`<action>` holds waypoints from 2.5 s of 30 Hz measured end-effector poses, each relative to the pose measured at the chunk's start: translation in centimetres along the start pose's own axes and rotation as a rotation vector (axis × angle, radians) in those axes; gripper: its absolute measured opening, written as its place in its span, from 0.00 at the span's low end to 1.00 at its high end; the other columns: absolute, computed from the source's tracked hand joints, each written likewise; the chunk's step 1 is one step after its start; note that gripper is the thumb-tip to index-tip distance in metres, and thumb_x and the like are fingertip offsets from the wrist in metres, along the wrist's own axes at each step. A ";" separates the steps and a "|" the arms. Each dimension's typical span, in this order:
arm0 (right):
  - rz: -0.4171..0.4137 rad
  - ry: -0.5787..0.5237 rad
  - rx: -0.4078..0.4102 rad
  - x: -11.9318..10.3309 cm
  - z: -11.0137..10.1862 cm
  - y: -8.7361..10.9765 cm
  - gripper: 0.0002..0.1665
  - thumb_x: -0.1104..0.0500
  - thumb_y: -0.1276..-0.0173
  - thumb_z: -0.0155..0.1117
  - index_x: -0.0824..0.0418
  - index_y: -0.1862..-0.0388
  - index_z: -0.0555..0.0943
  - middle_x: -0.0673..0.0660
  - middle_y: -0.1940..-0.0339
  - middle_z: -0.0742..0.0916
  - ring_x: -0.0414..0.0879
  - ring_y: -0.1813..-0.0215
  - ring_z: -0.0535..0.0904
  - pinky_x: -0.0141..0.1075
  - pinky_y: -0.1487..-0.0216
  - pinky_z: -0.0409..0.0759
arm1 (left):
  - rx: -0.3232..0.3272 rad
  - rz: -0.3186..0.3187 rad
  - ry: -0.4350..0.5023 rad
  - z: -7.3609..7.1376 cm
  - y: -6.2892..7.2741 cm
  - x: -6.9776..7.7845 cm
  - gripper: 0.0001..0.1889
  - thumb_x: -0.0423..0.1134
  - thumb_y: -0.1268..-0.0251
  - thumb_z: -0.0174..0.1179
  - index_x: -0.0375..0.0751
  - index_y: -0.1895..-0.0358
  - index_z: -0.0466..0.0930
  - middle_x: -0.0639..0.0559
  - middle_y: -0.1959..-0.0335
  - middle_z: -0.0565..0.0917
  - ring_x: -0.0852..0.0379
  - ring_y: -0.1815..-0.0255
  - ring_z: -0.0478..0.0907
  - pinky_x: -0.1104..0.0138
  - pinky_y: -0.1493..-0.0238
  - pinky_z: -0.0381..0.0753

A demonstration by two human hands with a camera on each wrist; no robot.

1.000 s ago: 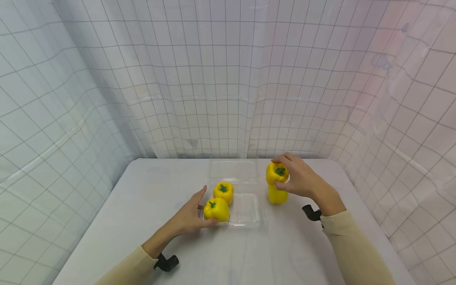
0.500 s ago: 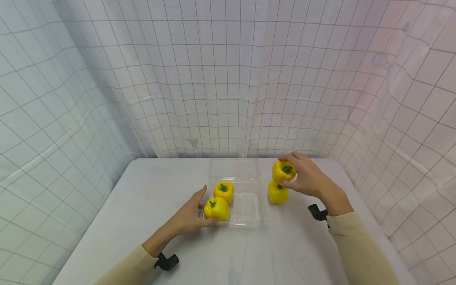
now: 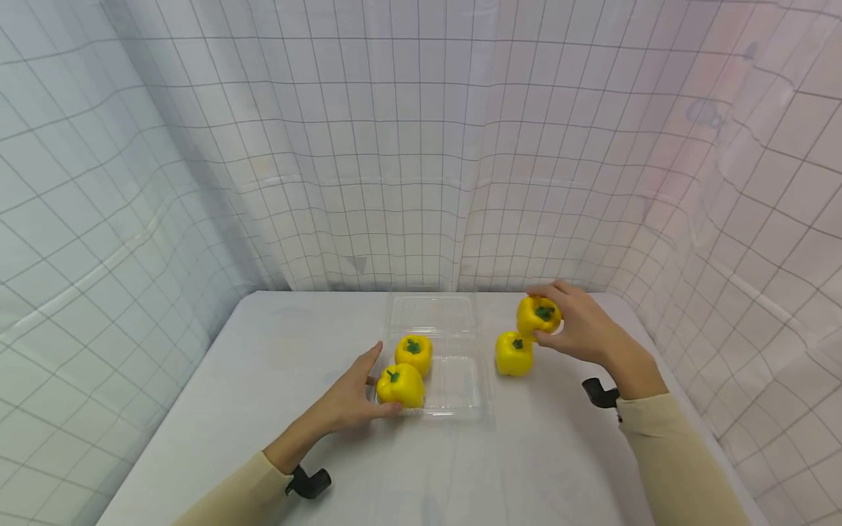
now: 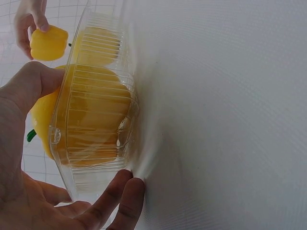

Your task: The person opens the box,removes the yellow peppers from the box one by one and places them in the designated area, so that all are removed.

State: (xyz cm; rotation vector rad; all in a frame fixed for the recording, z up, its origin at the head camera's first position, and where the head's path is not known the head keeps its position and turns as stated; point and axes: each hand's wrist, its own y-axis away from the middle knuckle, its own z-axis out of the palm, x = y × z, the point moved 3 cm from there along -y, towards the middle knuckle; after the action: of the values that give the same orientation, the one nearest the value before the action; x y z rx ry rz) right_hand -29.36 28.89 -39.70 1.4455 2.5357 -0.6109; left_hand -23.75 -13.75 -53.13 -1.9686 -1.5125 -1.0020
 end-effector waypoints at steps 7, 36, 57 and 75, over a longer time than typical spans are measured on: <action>0.010 0.004 0.002 0.7 -0.1 0.4 0.40 0.63 0.32 0.88 0.62 0.22 0.83 0.64 0.31 0.88 0.61 0.36 0.87 0.65 0.35 0.91 | 0.001 -0.004 -0.014 0.0 0.0 0.1 0.71 0.63 0.38 0.83 0.40 0.01 0.46 0.35 0.01 0.55 0.34 0.20 0.82 0.39 0.14 0.80; 0.048 -0.006 -0.020 3.8 1.3 1.9 0.41 0.64 0.33 0.89 0.64 0.23 0.84 0.67 0.30 0.87 0.62 0.36 0.87 0.62 0.37 0.92 | 0.005 -0.024 -0.040 0.1 0.0 0.3 0.71 0.62 0.38 0.84 0.42 0.01 0.47 0.38 0.00 0.53 0.34 0.19 0.83 0.40 0.14 0.81; 0.075 -0.016 -0.072 5.0 3.5 2.8 0.39 0.63 0.34 0.88 0.62 0.24 0.86 0.66 0.33 0.89 0.58 0.40 0.87 0.49 0.45 0.91 | 0.005 -0.019 -0.049 -0.1 0.0 0.4 0.71 0.62 0.38 0.84 0.40 0.02 0.48 0.37 0.01 0.54 0.34 0.21 0.84 0.39 0.15 0.81; 0.070 -0.009 -0.098 5.5 4.9 3.4 0.38 0.63 0.35 0.88 0.61 0.25 0.87 0.65 0.34 0.90 0.57 0.41 0.87 0.47 0.46 0.88 | 0.000 -0.021 -0.047 0.0 0.1 0.6 0.71 0.62 0.37 0.84 0.41 0.01 0.46 0.37 0.00 0.53 0.33 0.16 0.80 0.40 0.13 0.79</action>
State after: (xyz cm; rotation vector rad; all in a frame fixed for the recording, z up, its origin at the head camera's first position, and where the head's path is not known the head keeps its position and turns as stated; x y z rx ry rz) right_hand -29.59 32.66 -46.84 1.4866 2.4595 -0.4749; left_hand -23.54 -13.44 -52.65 -1.9933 -1.5608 -0.9714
